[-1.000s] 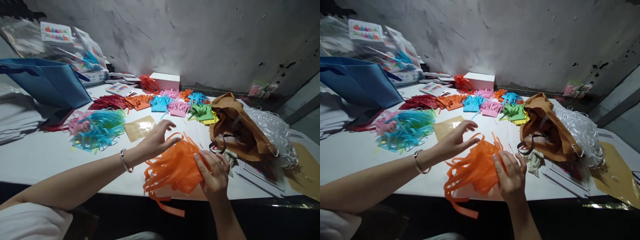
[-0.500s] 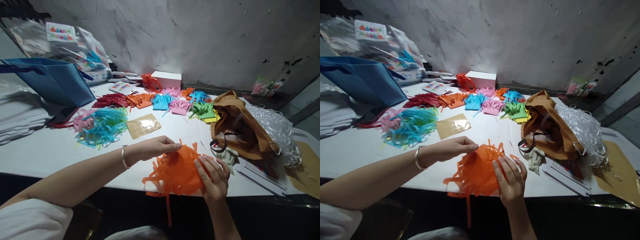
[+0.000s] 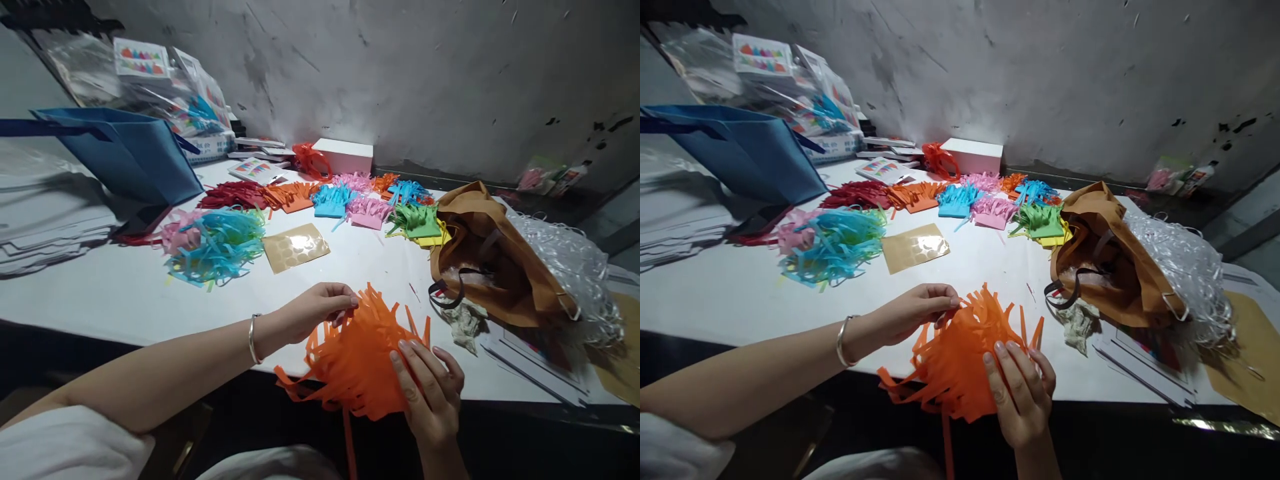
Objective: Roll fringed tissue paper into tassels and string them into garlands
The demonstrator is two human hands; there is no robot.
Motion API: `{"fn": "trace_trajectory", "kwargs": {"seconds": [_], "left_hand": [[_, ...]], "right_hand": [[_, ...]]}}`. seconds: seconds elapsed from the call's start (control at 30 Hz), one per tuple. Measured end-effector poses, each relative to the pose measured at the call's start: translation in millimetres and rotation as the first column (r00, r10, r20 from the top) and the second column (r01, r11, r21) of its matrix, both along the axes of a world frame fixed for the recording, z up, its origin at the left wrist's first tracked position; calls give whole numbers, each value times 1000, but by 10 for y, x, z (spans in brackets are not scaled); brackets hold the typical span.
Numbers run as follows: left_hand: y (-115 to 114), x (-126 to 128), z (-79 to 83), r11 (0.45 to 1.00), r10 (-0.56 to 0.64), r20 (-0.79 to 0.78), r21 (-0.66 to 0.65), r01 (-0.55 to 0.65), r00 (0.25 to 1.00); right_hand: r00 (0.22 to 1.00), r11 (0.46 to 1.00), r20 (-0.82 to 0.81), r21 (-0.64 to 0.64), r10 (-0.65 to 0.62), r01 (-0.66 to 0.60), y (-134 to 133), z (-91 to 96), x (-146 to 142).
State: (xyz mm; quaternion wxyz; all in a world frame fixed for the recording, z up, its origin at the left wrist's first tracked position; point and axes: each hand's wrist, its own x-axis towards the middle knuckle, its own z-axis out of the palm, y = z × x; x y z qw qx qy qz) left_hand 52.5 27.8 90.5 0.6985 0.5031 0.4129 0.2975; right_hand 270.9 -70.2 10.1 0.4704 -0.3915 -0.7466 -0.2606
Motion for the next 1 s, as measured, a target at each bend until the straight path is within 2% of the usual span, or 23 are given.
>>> {"fn": "trace_trajectory", "kwargs": {"seconds": [0.1, 0.17, 0.2, 0.23, 0.3, 0.33, 0.37, 0.4, 0.47, 0.5, 0.57, 0.63, 0.7, 0.77, 0.83, 0.93, 1.0], "left_hand": [[44, -123, -60, 997, 71, -43, 47, -69, 997], [102, -262, -96, 976, 129, -181, 195, -93, 975], [127, -338, -106, 942, 190, -275, 320, -96, 942], [144, -409, -107, 883, 277, -356, 460, -90, 892], [145, -506, -72, 727, 425, -415, 685, -31, 804], [128, -522, -38, 670, 430, -411, 742, 21, 804], [103, -513, 4, 641, 374, -408, 762, 85, 833], [73, -483, 50, 636, 267, -416, 754, 166, 870], [16, -379, 131, 656, 20, -437, 684, 318, 899], [-6, -318, 157, 685, -89, -439, 624, 375, 894], [-38, -210, 166, 781, -263, -367, 462, 420, 892], [-67, -134, 124, 882, -345, -168, 278, 380, 924], [-111, -81, 48, 944, -320, 58, 104, 314, 946], [-177, -31, -41, 949, -295, 225, -47, 313, 929], [-261, 29, -134, 909, -316, 351, -153, 387, 881], [-406, 130, -282, 849, -338, 474, -219, 480, 813], [-507, 188, -390, 833, -309, 506, -265, 486, 805]], "right_hand": [[1000, 1000, -23, -19, 2, -3, -40, -52, 47], [998, 999, -67, -42, 3, -6, -55, -62, 97], [996, 999, -90, -53, 1, -5, -57, -60, 120], [994, 998, -108, -58, -4, -3, -56, -54, 136], [994, 998, -111, -58, -12, 6, -42, -32, 142], [995, 998, -97, -55, -13, 8, -30, -16, 130], [997, 999, -77, -51, -11, 7, -17, 2, 109], [998, 999, -61, -46, -4, 1, -4, 21, 81], [999, 999, -44, -32, 12, -13, 17, 64, 21], [999, 1000, -42, -17, 18, -19, 25, 86, -6], [999, 1000, -39, 11, 23, -23, 32, 131, -43], [999, 1000, -42, 27, 16, -15, 37, 171, -59], [999, 1000, -51, 25, 2, -1, 52, 198, -67], [998, 1000, -65, 18, -22, 23, 84, 204, -78], [997, 999, -67, 8, -44, 44, 131, 191, -94], [999, 999, -22, -25, -36, 35, 196, 156, -109], [1000, 998, 8, -55, -15, 15, 220, 138, -107]]}}
